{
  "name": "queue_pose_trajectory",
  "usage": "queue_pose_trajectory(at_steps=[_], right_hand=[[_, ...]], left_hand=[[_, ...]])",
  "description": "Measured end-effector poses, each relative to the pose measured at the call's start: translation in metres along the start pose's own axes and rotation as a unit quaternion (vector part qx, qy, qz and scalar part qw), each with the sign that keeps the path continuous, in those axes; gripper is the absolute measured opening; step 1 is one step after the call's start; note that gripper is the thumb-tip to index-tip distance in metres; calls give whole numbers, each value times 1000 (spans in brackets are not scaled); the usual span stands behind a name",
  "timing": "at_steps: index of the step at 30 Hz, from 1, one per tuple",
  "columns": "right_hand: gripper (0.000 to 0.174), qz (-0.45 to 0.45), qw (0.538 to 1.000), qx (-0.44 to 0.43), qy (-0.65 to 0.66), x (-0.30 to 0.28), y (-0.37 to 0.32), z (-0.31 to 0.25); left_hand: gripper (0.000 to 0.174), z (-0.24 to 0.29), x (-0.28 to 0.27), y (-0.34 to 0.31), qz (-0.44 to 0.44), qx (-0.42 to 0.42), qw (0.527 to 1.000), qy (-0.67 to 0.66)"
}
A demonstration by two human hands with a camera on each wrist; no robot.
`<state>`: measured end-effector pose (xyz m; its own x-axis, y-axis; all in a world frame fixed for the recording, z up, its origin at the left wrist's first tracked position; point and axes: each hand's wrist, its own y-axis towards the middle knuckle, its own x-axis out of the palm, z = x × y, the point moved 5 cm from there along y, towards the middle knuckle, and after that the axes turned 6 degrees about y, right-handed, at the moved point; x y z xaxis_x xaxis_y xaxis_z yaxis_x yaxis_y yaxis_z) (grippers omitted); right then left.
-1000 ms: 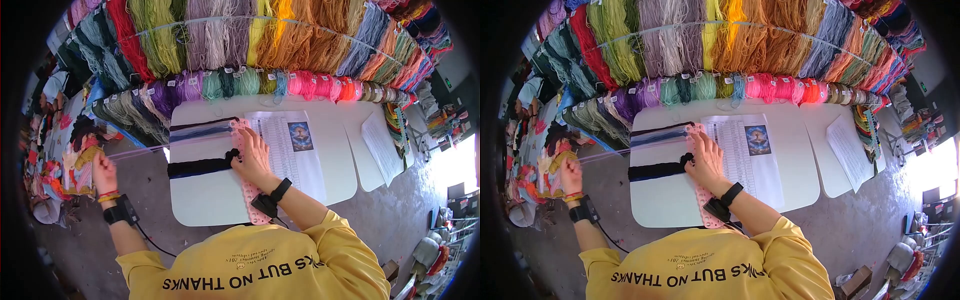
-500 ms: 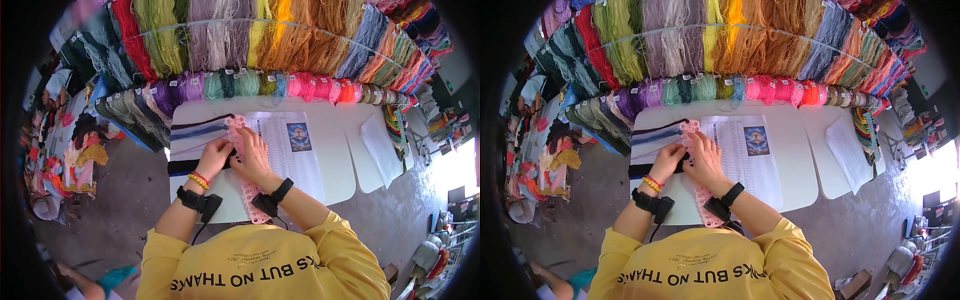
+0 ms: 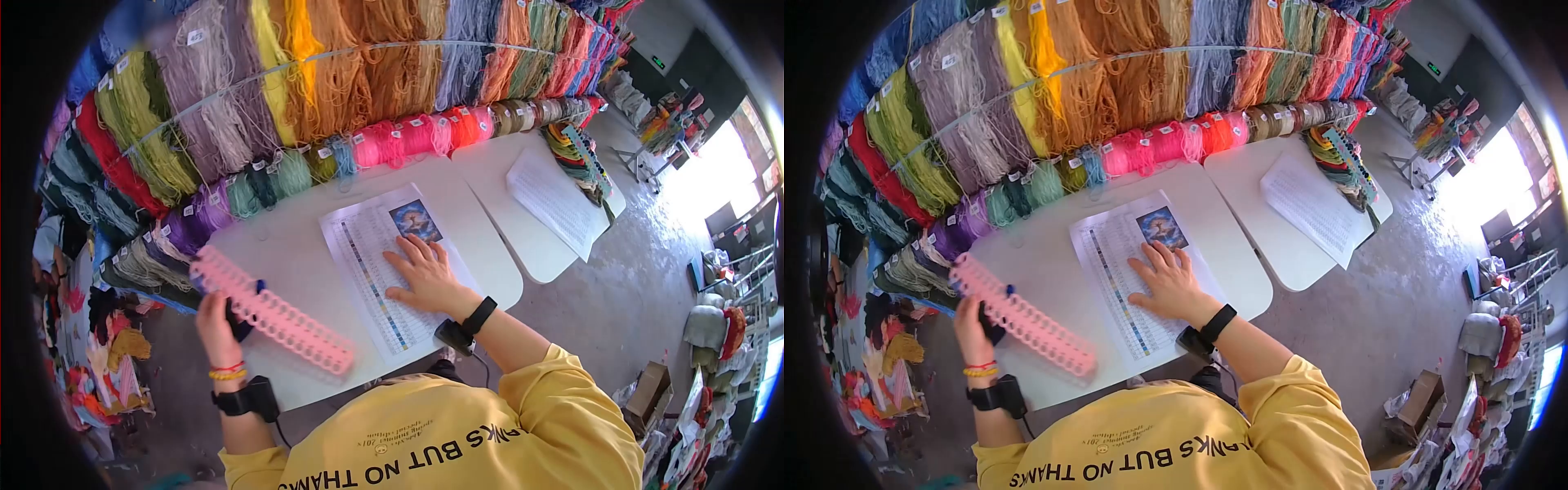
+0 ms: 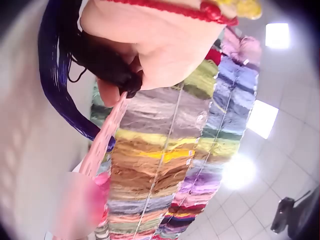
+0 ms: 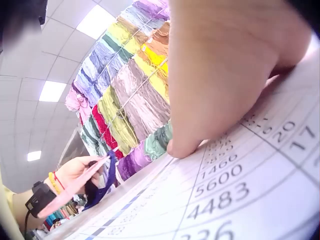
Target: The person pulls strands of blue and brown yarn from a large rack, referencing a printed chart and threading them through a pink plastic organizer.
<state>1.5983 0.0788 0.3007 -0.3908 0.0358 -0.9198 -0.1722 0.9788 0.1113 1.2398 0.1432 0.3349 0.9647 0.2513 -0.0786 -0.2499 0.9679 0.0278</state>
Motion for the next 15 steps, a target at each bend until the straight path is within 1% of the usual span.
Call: queue_pose_trajectory(at_steps=[1,3,5,6,7,10,11,13,15], right_hand=[[66,-4,1000,0,3,-3,-1,7],[66,-16,1000,-12,11,-10,-1,22],[65,-36,999,-28,18,-17,-2,36],[65,-50,998,-40,20,-21,-3,44],[64,-61,997,-50,20,-26,-5,53],[62,-84,994,-73,22,-42,-8,79],[62,-91,992,-80,22,-45,-11,87],[62,-103,990,-92,13,-54,-16,104],[62,-104,989,-105,10,-62,-19,119]], left_hand=[[18,9,-10,-3,-3,-46,998,-33],[17,33,-23,-12,45,28,996,-67],[17,63,-23,-33,83,78,991,-69],[18,75,-20,-46,111,89,987,-69],[19,80,-17,-57,101,96,988,-70],[20,110,35,-99,126,123,983,-56],[20,111,52,-107,118,146,982,-29],[18,123,102,-128,107,153,982,-25],[15,115,141,-134,94,105,987,-79]])
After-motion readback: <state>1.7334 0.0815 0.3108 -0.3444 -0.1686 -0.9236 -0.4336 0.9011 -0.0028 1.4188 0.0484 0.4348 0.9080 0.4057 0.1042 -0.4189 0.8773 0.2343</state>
